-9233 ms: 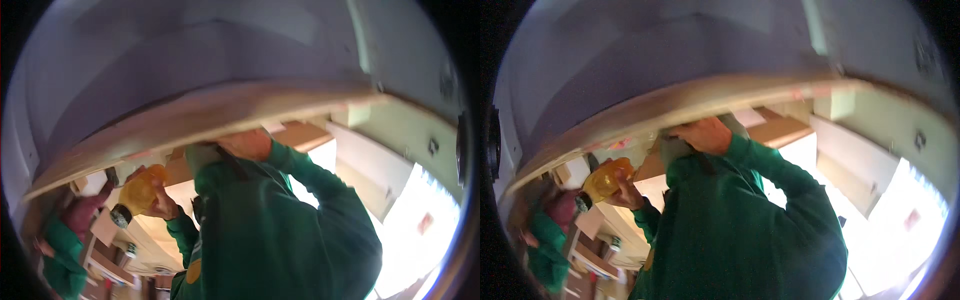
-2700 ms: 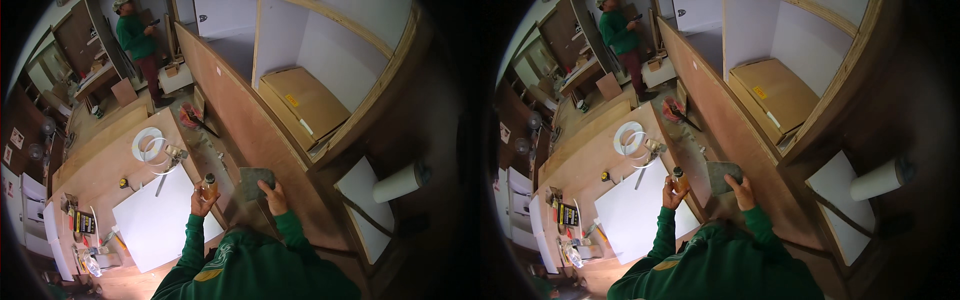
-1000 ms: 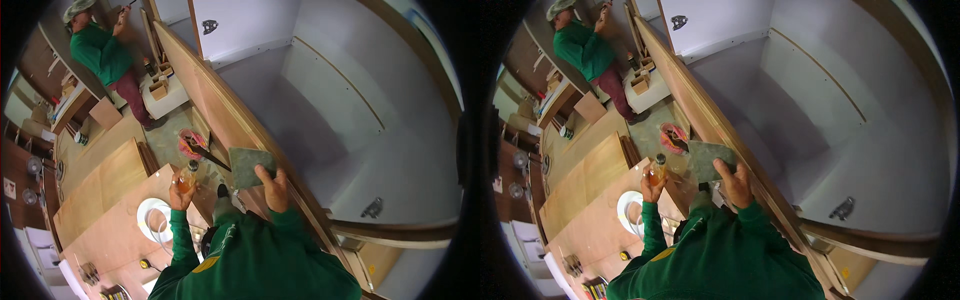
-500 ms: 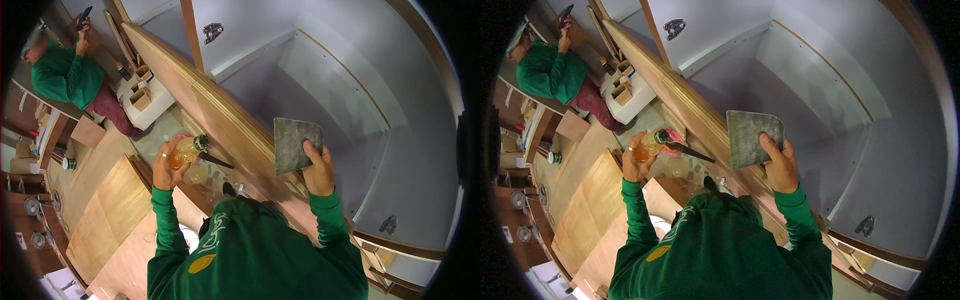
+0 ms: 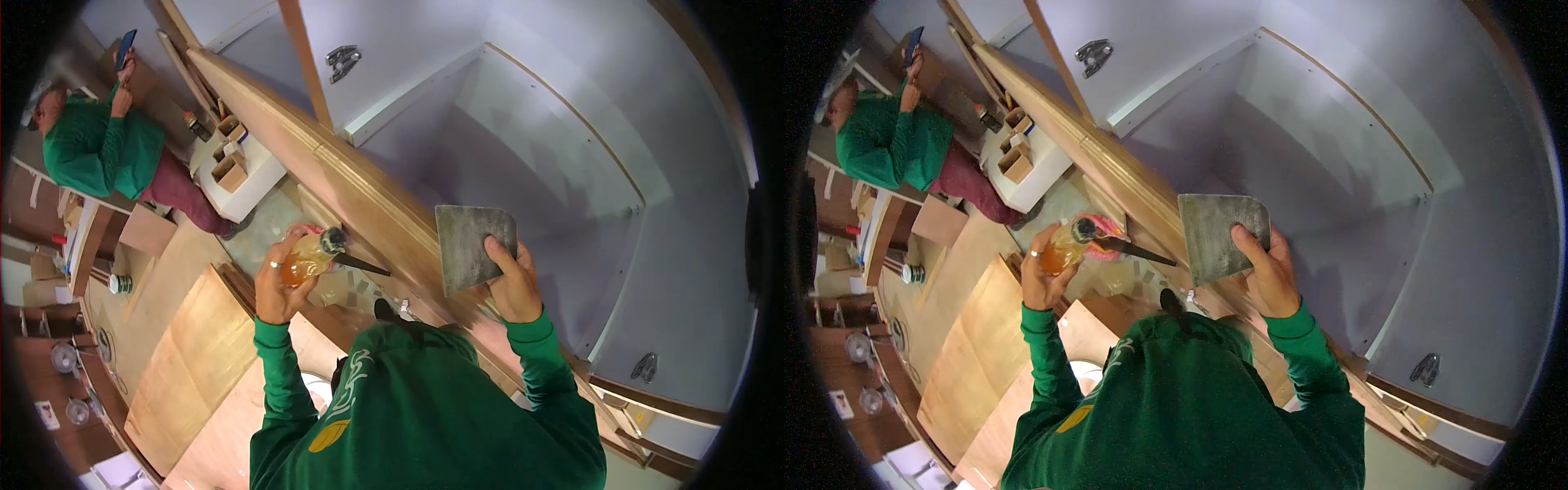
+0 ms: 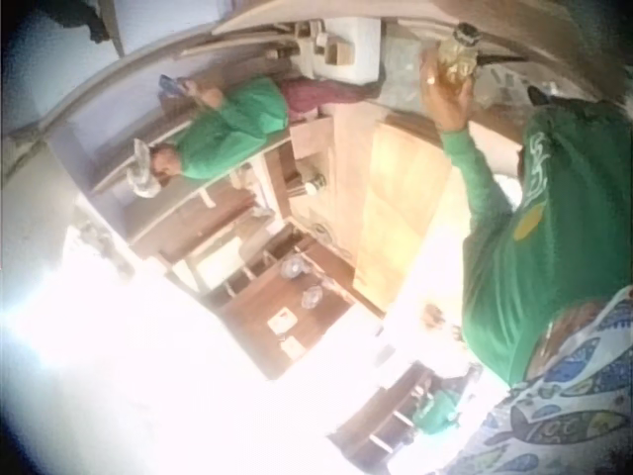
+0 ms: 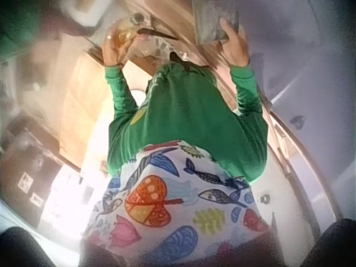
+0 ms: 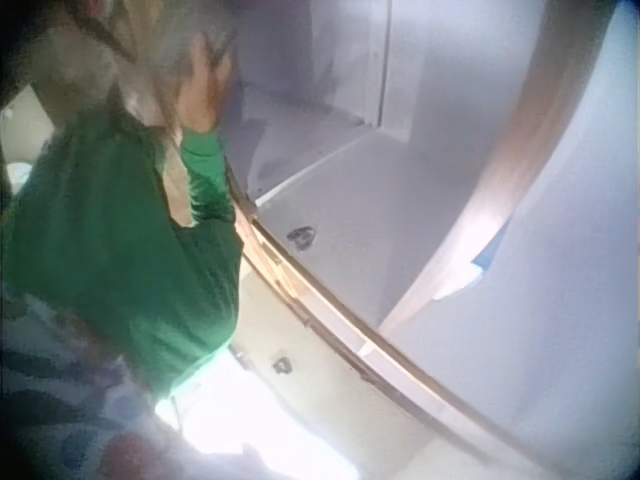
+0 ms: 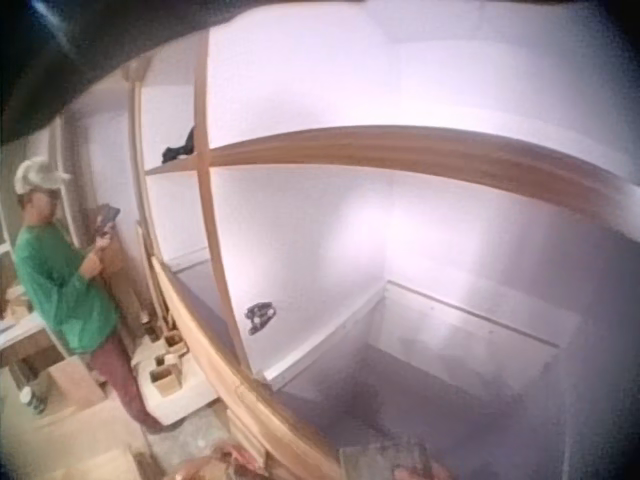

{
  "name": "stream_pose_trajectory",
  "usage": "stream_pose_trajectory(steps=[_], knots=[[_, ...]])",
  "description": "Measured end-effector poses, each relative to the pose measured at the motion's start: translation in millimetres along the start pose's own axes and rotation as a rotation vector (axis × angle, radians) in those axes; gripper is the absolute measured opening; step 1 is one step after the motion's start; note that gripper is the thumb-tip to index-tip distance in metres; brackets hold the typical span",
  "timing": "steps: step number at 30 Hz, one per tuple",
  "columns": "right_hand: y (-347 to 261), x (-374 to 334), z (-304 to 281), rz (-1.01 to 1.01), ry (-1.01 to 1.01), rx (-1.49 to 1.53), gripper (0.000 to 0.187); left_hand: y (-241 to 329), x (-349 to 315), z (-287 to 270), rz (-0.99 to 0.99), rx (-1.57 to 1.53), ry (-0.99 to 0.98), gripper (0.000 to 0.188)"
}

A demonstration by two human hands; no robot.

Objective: The person applies adhesive from a bottle onto a scraper and uses it to spread the adhesive onto the edge of a wooden cabinet panel.

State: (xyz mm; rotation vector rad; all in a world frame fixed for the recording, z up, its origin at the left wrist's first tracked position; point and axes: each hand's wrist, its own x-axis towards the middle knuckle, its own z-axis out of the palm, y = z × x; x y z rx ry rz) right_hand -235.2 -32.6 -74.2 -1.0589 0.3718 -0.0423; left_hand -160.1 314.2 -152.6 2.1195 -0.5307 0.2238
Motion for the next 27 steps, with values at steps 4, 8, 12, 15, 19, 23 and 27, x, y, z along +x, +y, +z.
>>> stream_pose_trajectory(steps=[4,8,12,15,19,23,27], knots=[[3,3,-5,0.048,0.009,-0.056,0.032,-7,0,-6,-0.159,-0.147,0.058,0.068],[11,12,0,0.072,0.001,0.03,0.032,-13,7,-3,-0.145,-0.146,-0.032,0.07],[5,20,3,-0.017,0.036,0.103,0.033,-5,24,-7,-0.061,0.011,-0.094,0.07],[-16,21,1,-0.143,0.066,0.174,0.03,-3,35,-11,-0.046,0.024,-0.078,0.07],[-40,30,-1,-0.372,0.126,-0.143,0.019,-7,46,-15,0.067,0.041,0.032,0.076],[-44,80,-9,-0.77,0.142,-0.895,0.02,-23,43,-6,0.041,-0.007,0.054,0.074],[-4,136,43,-0.768,-0.074,-1.055,0.025,-34,35,3,-0.038,-0.122,0.063,0.07]])
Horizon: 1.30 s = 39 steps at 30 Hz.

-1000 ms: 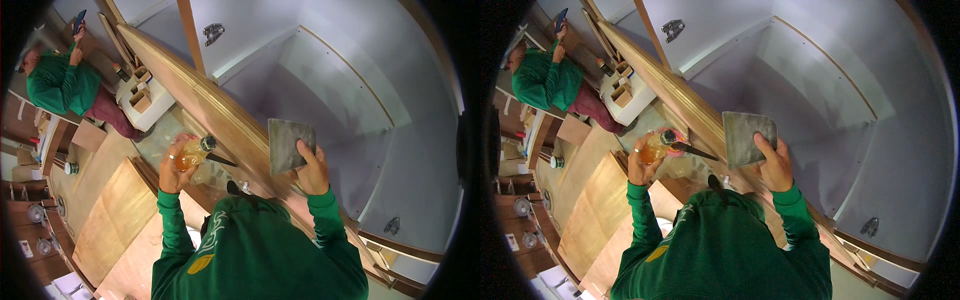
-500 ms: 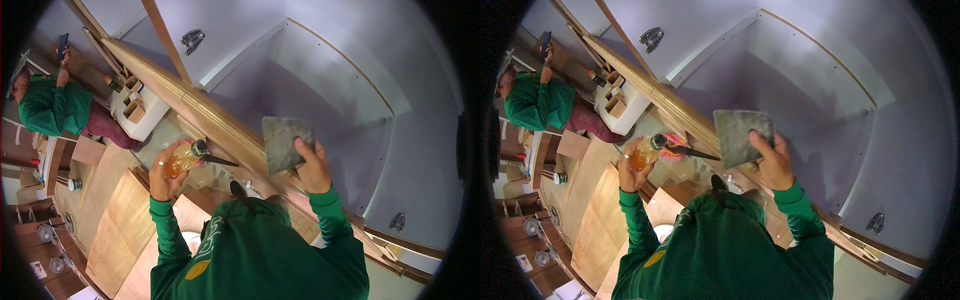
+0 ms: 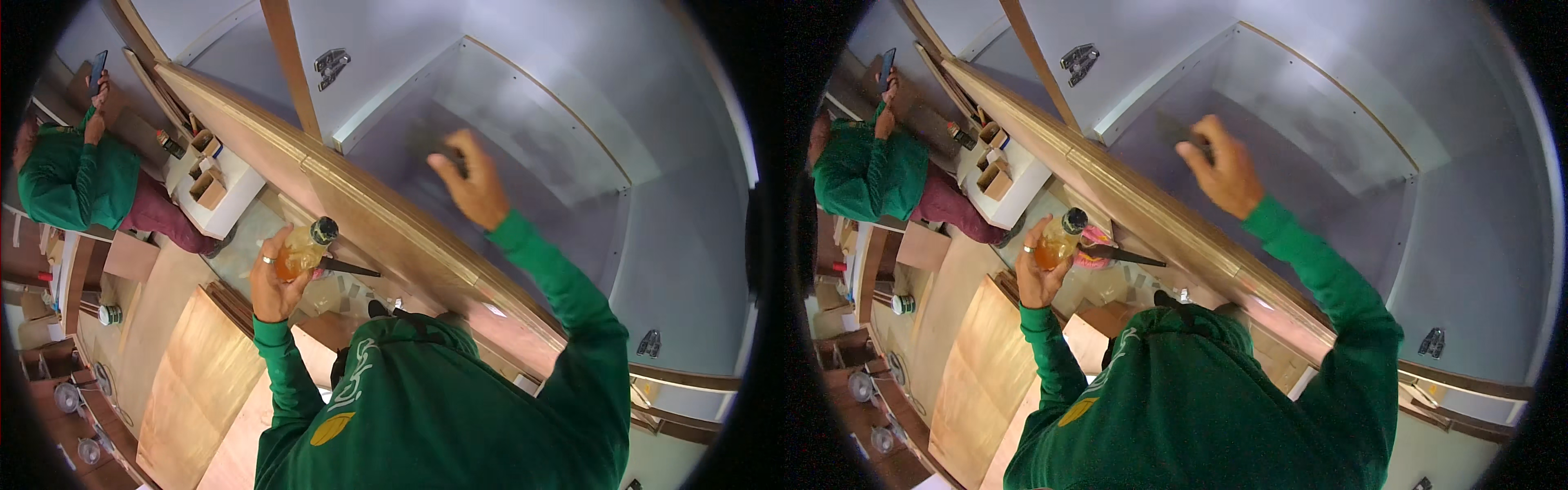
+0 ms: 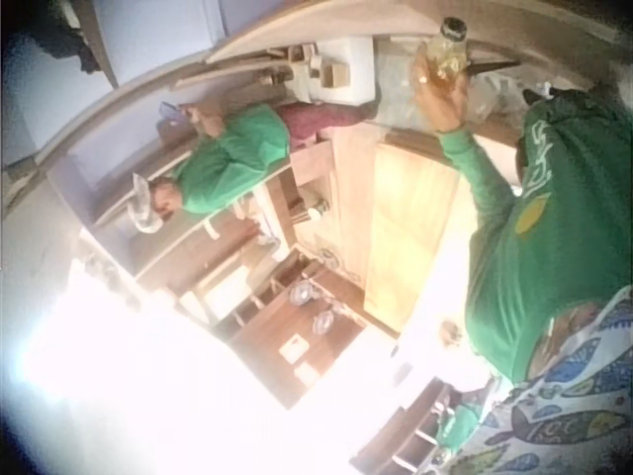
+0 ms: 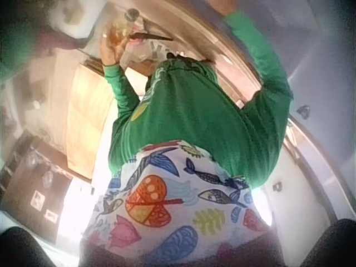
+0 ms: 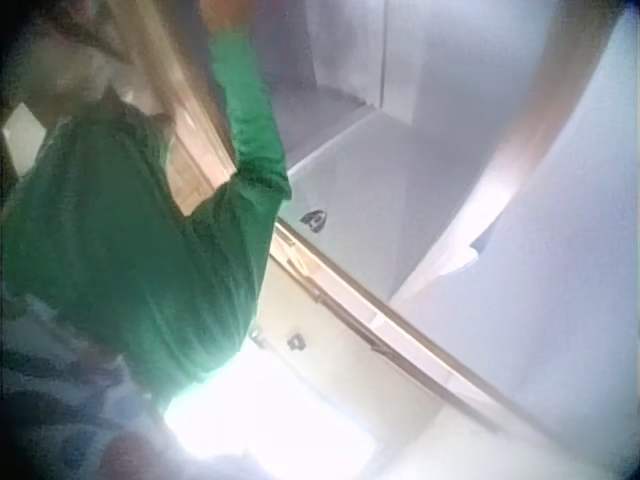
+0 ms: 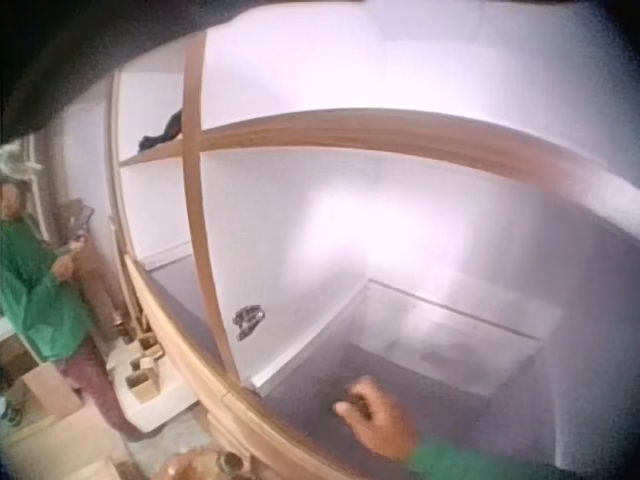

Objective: The person applies adhesive from a bottle onto a scraper and uses it to spread the adhesive onto the edge of a wooden cabinet panel.

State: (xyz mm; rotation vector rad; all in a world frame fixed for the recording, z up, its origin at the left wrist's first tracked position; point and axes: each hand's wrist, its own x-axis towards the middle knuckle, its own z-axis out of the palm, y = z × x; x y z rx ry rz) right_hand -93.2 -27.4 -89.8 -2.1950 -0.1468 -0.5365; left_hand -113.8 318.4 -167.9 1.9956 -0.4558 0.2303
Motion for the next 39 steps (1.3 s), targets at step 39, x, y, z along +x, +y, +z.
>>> stream_pose_trajectory(steps=[39], knots=[[-48,-8,-76,-0.528,-0.087,-0.657,0.037,12,18,-22,0.026,0.015,0.087,0.071]])
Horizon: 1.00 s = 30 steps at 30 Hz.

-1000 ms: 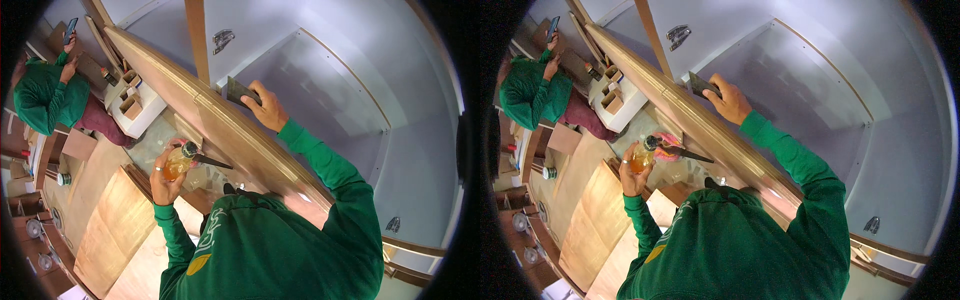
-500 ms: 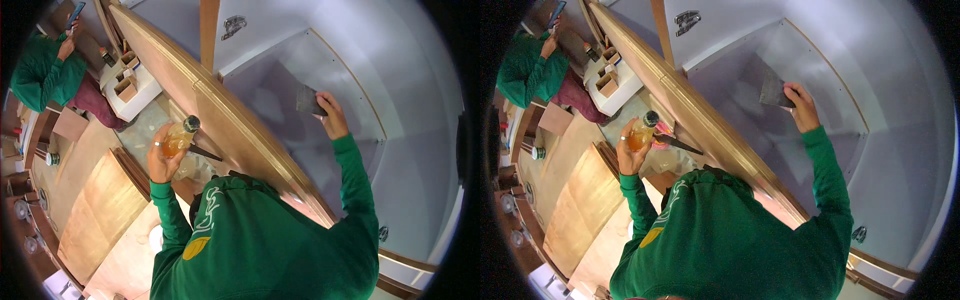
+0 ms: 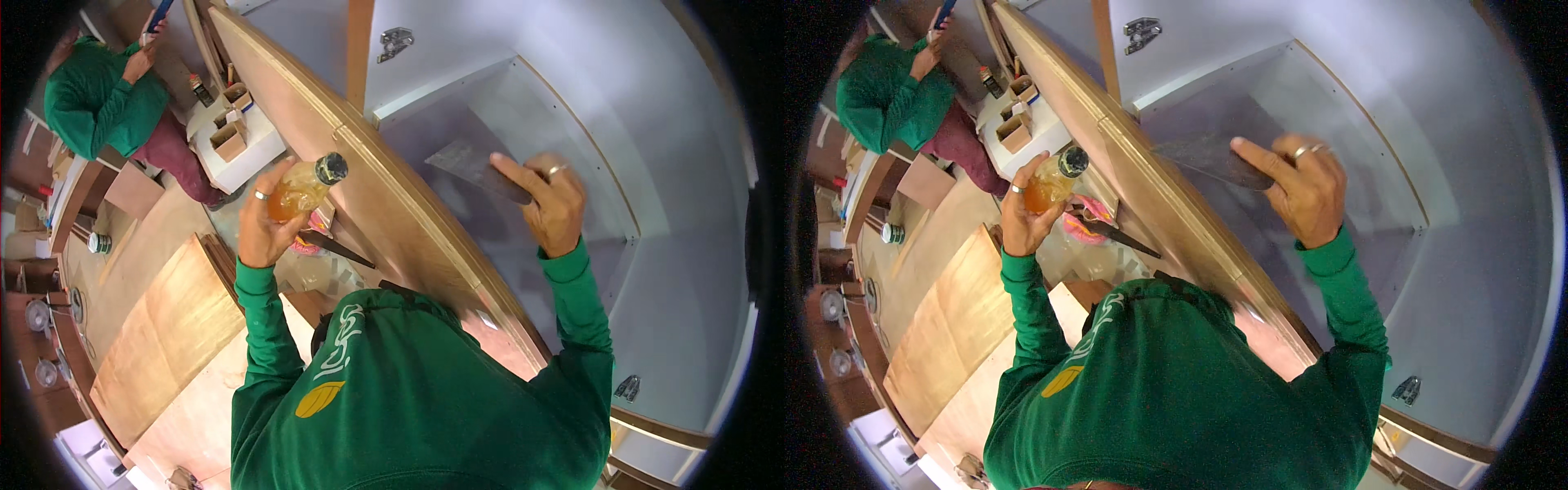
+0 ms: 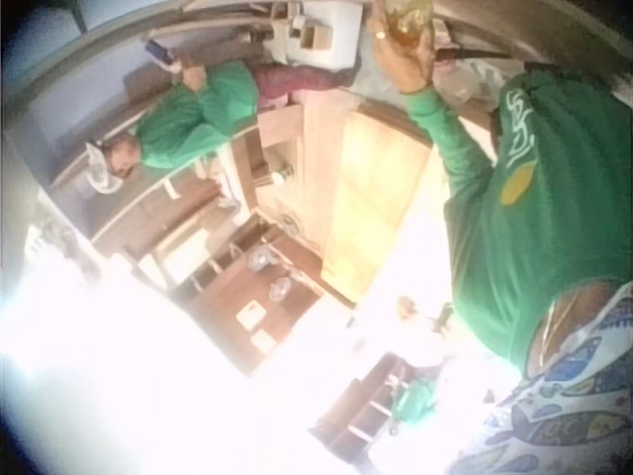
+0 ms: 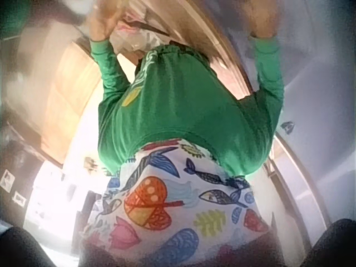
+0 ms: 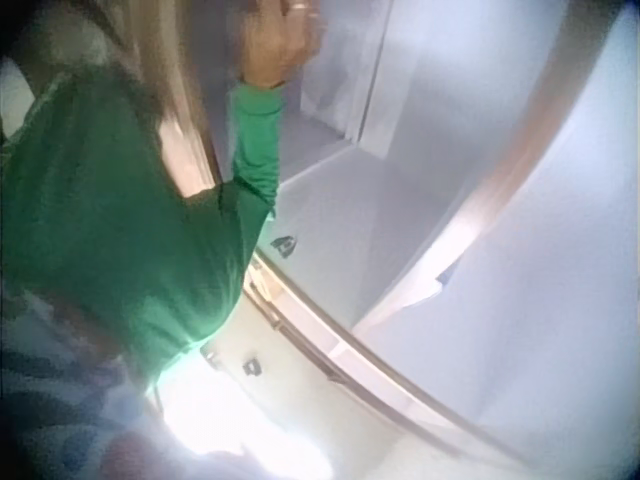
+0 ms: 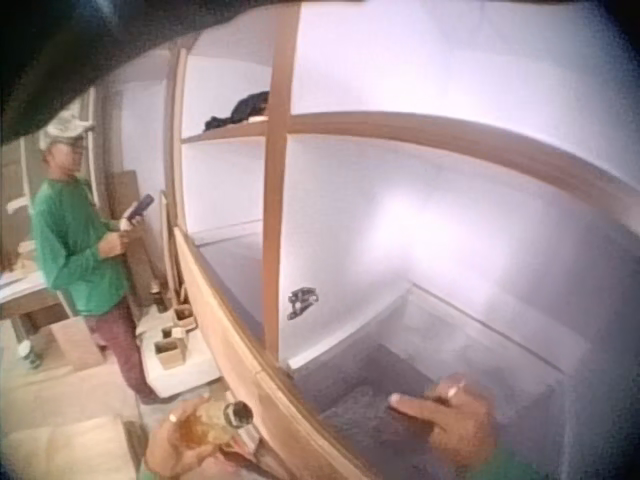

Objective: The person applies adhesive from a bottle onto a scraper and uses it to spread the adhesive onto the edge of a wooden cabinet panel.

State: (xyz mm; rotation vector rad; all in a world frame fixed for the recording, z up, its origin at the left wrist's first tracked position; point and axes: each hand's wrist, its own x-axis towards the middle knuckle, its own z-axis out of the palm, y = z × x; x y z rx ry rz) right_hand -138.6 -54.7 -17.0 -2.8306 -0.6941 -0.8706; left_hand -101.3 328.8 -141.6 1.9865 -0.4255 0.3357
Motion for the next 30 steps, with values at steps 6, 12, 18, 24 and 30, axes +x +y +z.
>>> stream_pose_trajectory(steps=[6,12,18,24,30], knots=[[-8,34,-7,-0.534,0.253,0.006,0.027,10,-1,-21,0.136,0.099,0.051,0.069],[-35,46,24,-0.635,0.323,0.284,0.014,53,10,-53,0.234,0.273,0.117,0.071],[-63,43,44,-0.562,0.324,0.496,0.01,23,-10,-79,0.178,0.239,0.165,0.071],[-84,42,47,-0.611,0.278,0.475,0.023,45,-37,-98,0.178,0.324,0.194,0.077],[-90,40,37,-0.668,0.288,0.381,0.03,45,-41,-106,0.036,-0.003,0.238,0.061]])
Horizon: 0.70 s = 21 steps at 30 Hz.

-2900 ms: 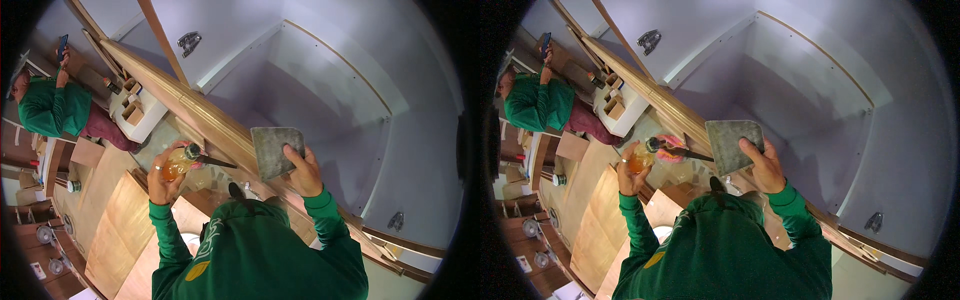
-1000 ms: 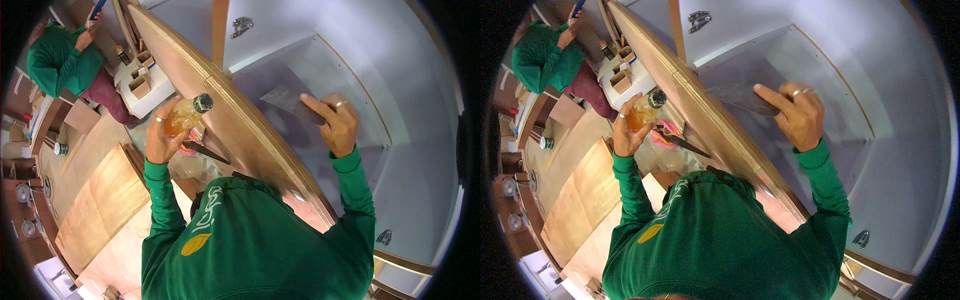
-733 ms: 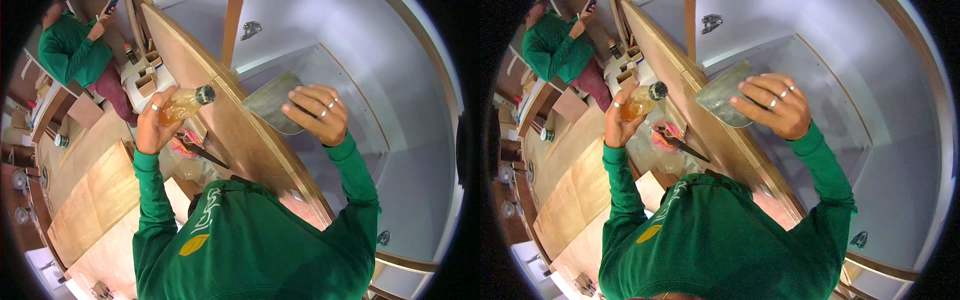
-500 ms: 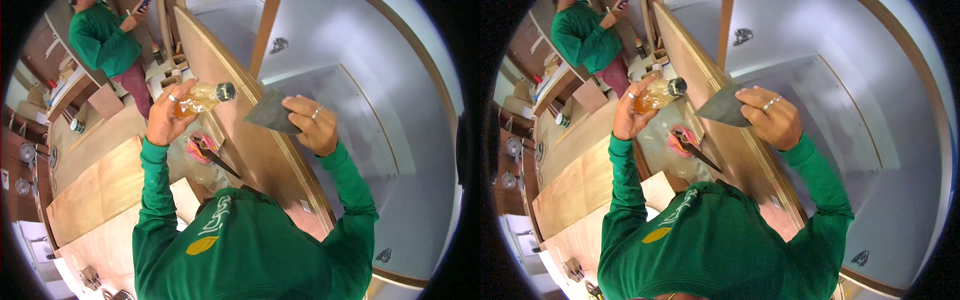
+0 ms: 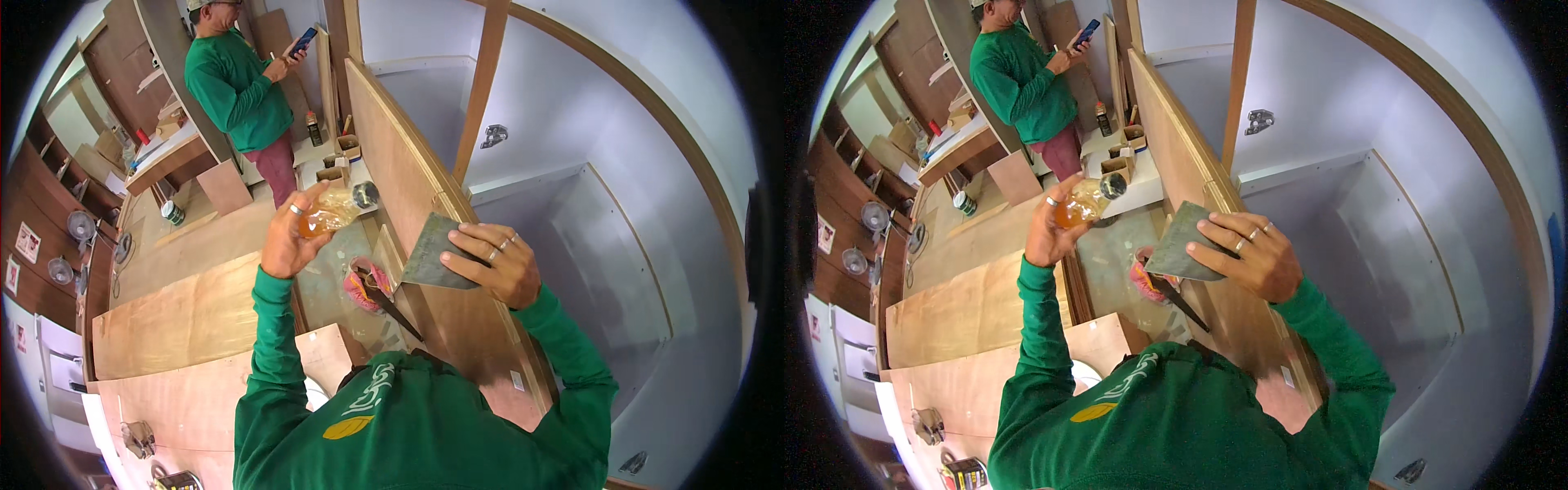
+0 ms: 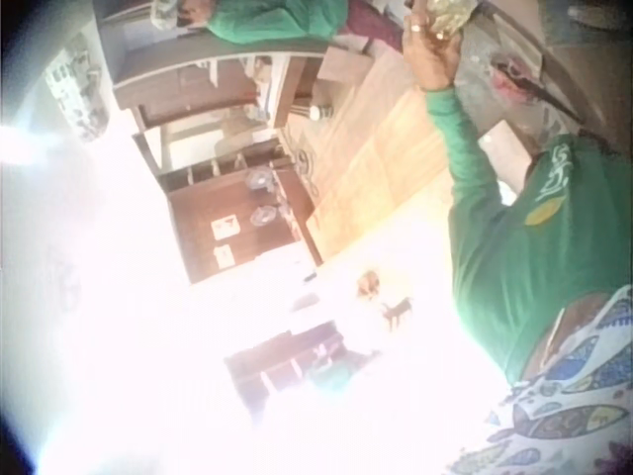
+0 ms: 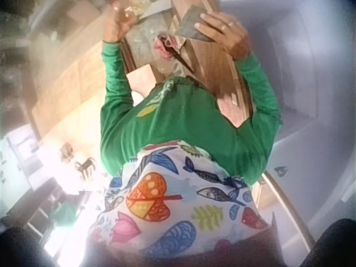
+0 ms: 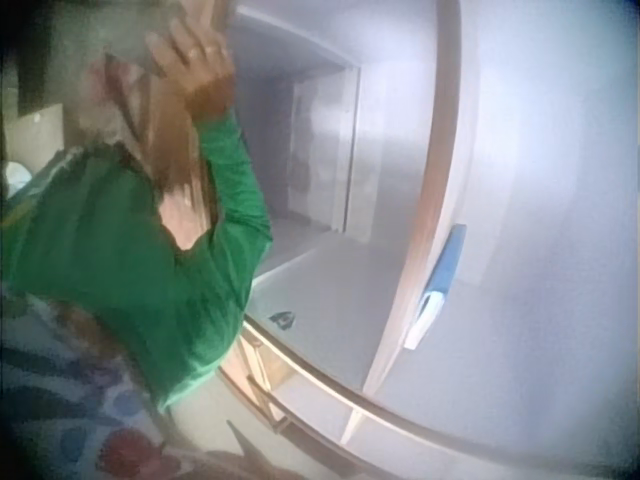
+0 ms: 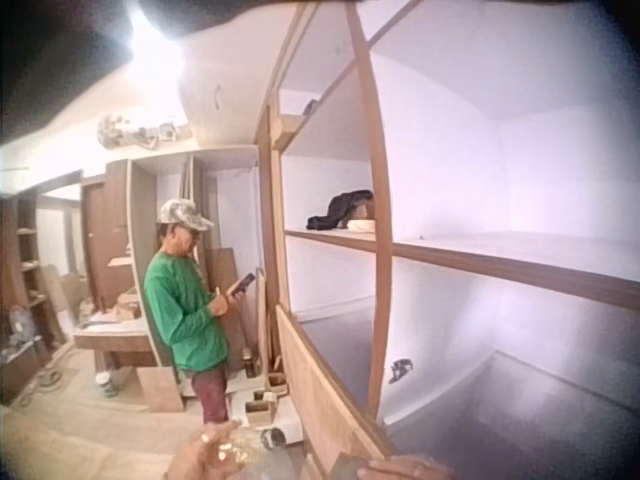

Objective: The person applies adhesive from a bottle onto a scraper and uses it to spread the adhesive onto the edge of a wooden cabinet panel.

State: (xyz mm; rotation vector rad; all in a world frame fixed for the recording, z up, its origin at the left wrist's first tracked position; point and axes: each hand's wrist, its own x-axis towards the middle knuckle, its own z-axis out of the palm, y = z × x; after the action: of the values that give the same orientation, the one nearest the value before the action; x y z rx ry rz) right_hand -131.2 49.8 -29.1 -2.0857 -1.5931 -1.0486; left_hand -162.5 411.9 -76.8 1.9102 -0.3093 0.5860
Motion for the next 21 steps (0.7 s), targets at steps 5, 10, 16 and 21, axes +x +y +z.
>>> stream_pose_trajectory(steps=[5,10,16,21], knots=[[3,-2,-2,-0.025,0.04,-0.035,0.032,24,9,-6,0.129,0.15,0.005,0.071],[-1,-4,-6,-0.018,0.056,-0.042,0.032,28,23,-20,0.173,0.446,0.193,0.064],[4,-6,-9,-0.005,0.071,-0.04,0.032,43,29,-28,0.053,0.537,0.254,0.063],[12,4,-10,-0.027,0.117,-0.072,0.031,70,28,-13,0.359,0.465,0.091,0.071]])
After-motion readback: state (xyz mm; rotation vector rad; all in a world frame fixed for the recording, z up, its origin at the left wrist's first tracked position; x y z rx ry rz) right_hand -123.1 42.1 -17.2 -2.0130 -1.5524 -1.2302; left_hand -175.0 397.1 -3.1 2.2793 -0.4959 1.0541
